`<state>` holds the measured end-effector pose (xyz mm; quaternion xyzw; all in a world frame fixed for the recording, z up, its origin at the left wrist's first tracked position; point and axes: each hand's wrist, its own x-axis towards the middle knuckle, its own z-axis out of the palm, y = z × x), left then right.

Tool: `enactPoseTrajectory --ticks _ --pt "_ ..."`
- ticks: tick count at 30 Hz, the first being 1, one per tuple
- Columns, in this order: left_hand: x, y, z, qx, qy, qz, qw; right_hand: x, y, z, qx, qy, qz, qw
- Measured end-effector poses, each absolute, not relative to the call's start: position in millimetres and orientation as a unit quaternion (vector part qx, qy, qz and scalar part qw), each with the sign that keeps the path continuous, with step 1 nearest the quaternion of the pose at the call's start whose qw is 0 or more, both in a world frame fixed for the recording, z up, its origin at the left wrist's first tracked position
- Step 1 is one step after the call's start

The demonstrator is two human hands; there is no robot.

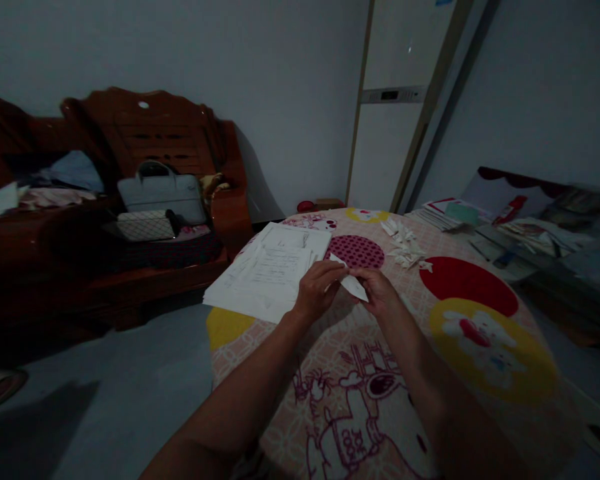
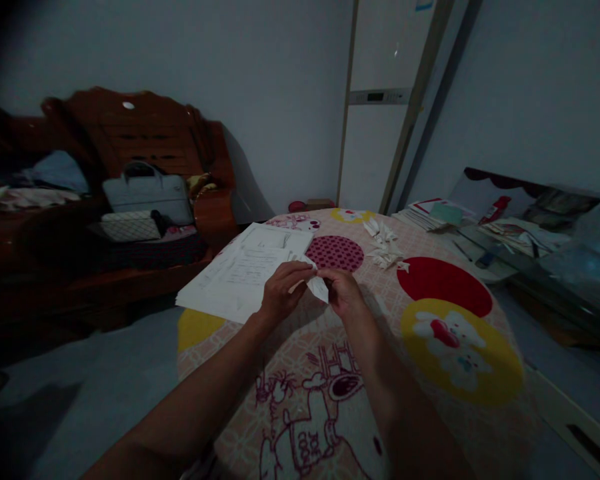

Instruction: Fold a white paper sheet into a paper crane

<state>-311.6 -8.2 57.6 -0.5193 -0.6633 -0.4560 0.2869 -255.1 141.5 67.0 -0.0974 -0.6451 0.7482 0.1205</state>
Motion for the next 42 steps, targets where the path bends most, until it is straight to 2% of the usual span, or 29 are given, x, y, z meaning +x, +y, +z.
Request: enactPoseTrajectory --ticks 4,9,11,15,22,32,42 --pt "-316 -10 59 -0.395 -0.692 -0.564 0.216 -249 138 75 -0.111 -0.669 0.72 0.147" --pt "-320 -6 54 -0.235 -0.652 -0.721 -0.028 -251 136 82 -0.054 -0.739 0.626 0.243" --pt "-318 -4 54 -0.21 -0.618 -0.753 -0.086 -253 134 81 -0.038 -0.748 0.616 0.244" --pt "-310 -3 61 -0.181 -0.563 -0.792 -0.154 -252 132 75 -0.072 -0.691 0.686 0.216" --pt "-306 -4 64 -0.174 -0.545 -0.798 -0.191 -249 134 75 -0.086 -0.627 0.759 0.156" --pt "-303 -6 68 -0.179 -0.533 -0.799 -0.211 -248 137 74 -0.091 -0.592 0.789 0.137" --pt "-304 -7 68 -0.175 -0.544 -0.802 -0.172 -248 132 81 -0.089 -0.609 0.768 0.178"
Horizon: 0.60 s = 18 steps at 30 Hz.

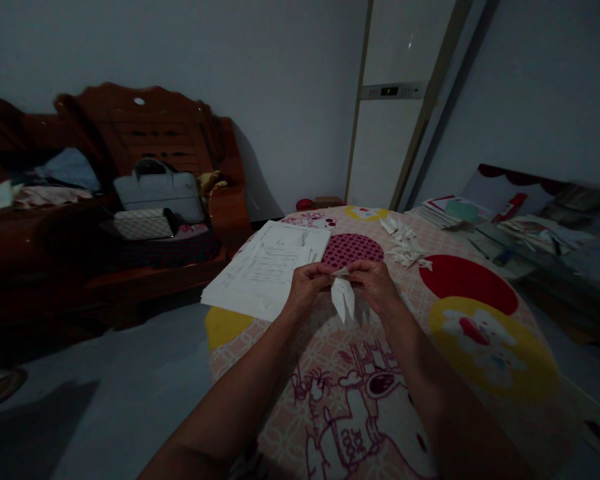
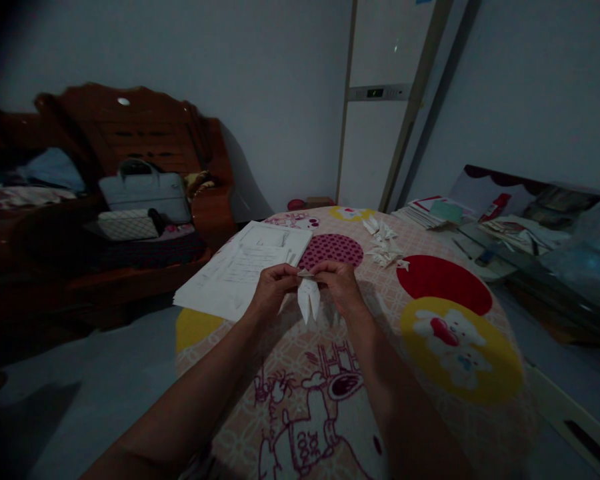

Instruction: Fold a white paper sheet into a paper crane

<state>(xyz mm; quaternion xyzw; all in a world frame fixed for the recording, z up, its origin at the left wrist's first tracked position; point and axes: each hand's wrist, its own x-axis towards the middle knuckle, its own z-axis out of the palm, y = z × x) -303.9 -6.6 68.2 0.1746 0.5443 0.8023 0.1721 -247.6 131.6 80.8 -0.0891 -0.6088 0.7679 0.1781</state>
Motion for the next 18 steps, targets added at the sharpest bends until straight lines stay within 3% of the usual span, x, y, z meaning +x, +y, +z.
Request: enactPoseTrajectory --ticks 18 --pt "-308.1 -7.9 64.8 0.195 0.547 0.796 0.173 -250.3 132.2 78.5 0.024 -0.757 0.563 0.33"
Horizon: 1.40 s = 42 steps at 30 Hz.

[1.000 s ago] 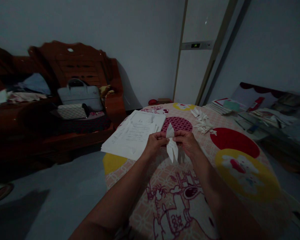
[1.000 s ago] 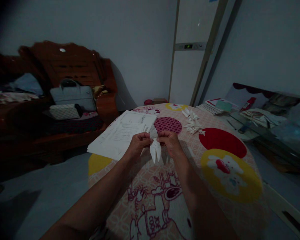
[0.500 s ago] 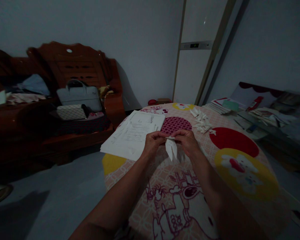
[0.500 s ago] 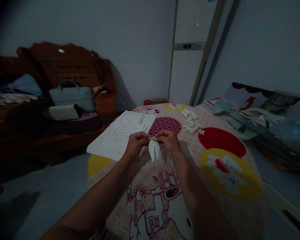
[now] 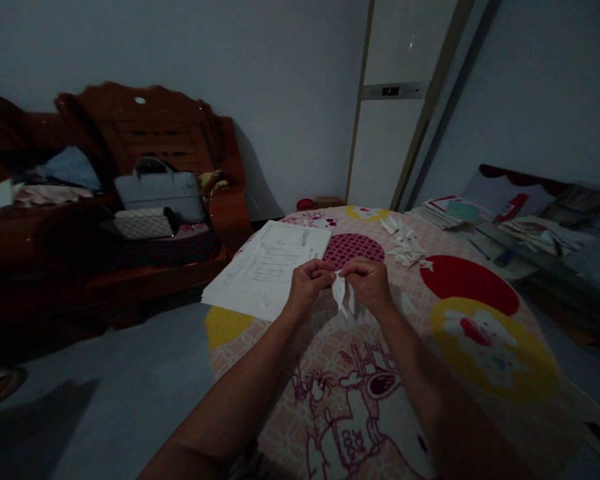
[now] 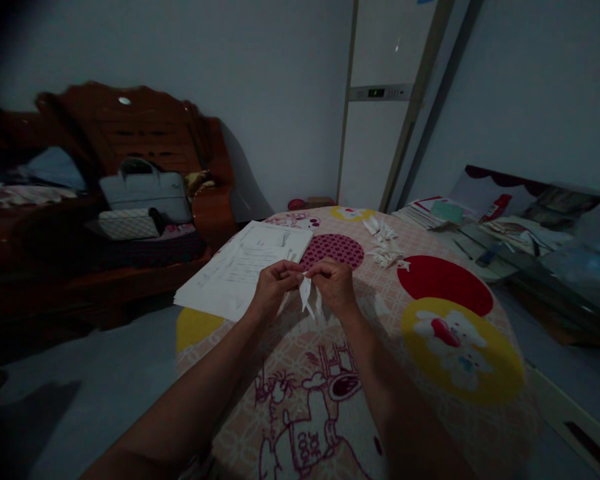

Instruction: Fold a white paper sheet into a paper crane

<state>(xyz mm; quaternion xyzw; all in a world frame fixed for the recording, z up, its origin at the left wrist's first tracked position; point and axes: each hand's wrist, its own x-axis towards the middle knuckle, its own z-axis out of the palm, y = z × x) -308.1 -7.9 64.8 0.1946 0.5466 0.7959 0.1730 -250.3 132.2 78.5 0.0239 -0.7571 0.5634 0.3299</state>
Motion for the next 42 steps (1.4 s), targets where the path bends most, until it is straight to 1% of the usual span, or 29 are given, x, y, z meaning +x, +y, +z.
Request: enactPoseTrajectory --ticks 3,6,9,12,17,20,24,26,28,32,37,42 --pt "-309 -8 64 0.208 0.571 0.784 0.13 -250 134 78 0.0 -0.722 0.629 0.287" --pt "-307 -9 66 0.242 0.618 0.746 0.057 -249 135 78 -0.031 -0.671 0.701 0.24" --pt "-302 -11 70 0.28 0.659 0.697 -0.019 -248 136 78 -0.025 -0.686 0.691 0.227" --pt "-299 -11 71 0.289 0.677 0.675 -0.048 -249 138 78 -0.011 -0.711 0.668 0.219" --pt "-303 -12 69 0.279 0.673 0.684 -0.014 -249 142 77 0.004 -0.735 0.646 0.205" --pt "-306 -12 68 0.281 0.659 0.697 0.021 -248 142 78 0.008 -0.759 0.613 0.219" --pt "-309 -9 67 0.265 0.595 0.75 0.115 -247 139 77 0.005 -0.765 0.588 0.263" --pt "-310 -8 66 0.248 0.572 0.765 0.161 -248 138 75 -0.001 -0.757 0.595 0.27" --pt "-310 -7 65 0.24 0.575 0.76 0.184 -249 137 73 -0.003 -0.751 0.601 0.271" --pt "-313 -9 63 0.254 0.587 0.745 0.191 -250 136 71 0.003 -0.748 0.604 0.274" --pt "-315 -13 64 0.27 0.599 0.737 0.16 -249 133 72 0.015 -0.734 0.639 0.228" --pt "-309 -7 64 0.274 0.618 0.726 0.125 -249 132 72 -0.009 -0.709 0.66 0.248"
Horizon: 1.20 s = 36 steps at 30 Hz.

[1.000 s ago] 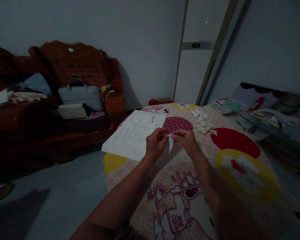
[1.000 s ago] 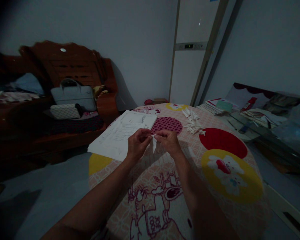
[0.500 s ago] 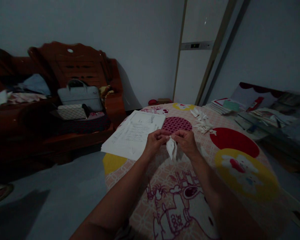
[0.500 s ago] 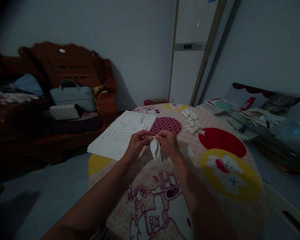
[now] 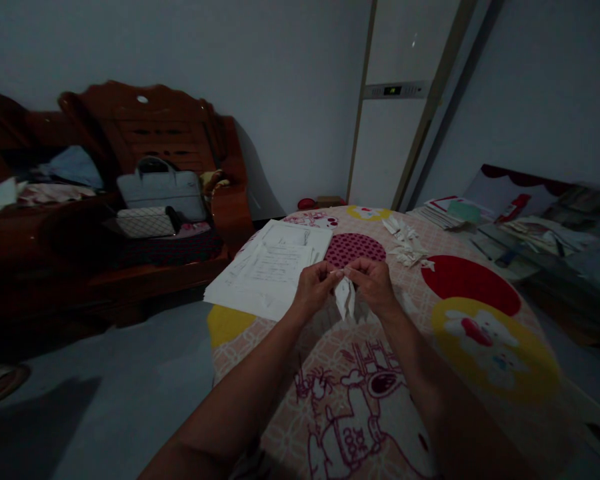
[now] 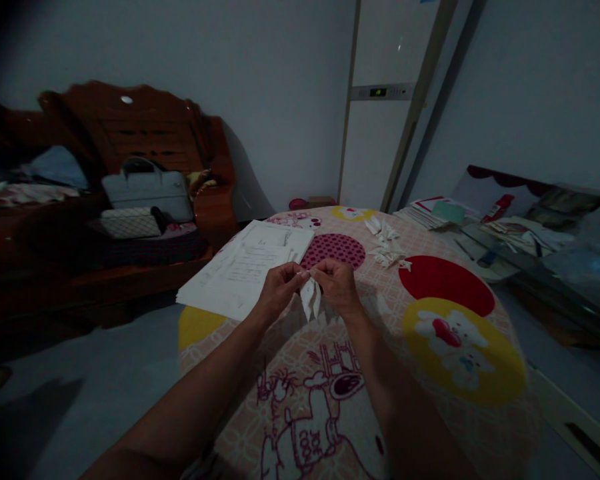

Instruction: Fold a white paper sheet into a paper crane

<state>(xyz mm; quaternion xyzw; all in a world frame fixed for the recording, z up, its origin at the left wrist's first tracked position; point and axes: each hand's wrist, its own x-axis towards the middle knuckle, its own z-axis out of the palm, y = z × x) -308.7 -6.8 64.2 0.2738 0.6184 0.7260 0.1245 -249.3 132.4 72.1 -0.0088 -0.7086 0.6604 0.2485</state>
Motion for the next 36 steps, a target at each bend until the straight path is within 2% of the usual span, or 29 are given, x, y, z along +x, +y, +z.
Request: enactPoseTrajectory --ticks 9,15,18,24,32,36 --pt "-307 -5 62 0.257 0.585 0.746 0.188 -252 131 68 -0.021 -0.73 0.619 0.289" --pt "-310 -8 63 0.224 0.613 0.75 0.106 -252 128 69 -0.038 -0.686 0.706 0.172" --pt "-311 -8 62 0.226 0.616 0.748 0.098 -251 129 69 -0.036 -0.684 0.714 0.145" --pt "-311 -6 61 0.247 0.591 0.748 0.172 -247 126 71 -0.042 -0.683 0.703 0.192" --pt "-313 -8 62 0.242 0.594 0.758 0.122 -248 120 73 -0.027 -0.701 0.69 0.18" --pt "-311 -2 62 0.223 0.578 0.763 0.183 -244 125 67 -0.062 -0.694 0.687 0.209"
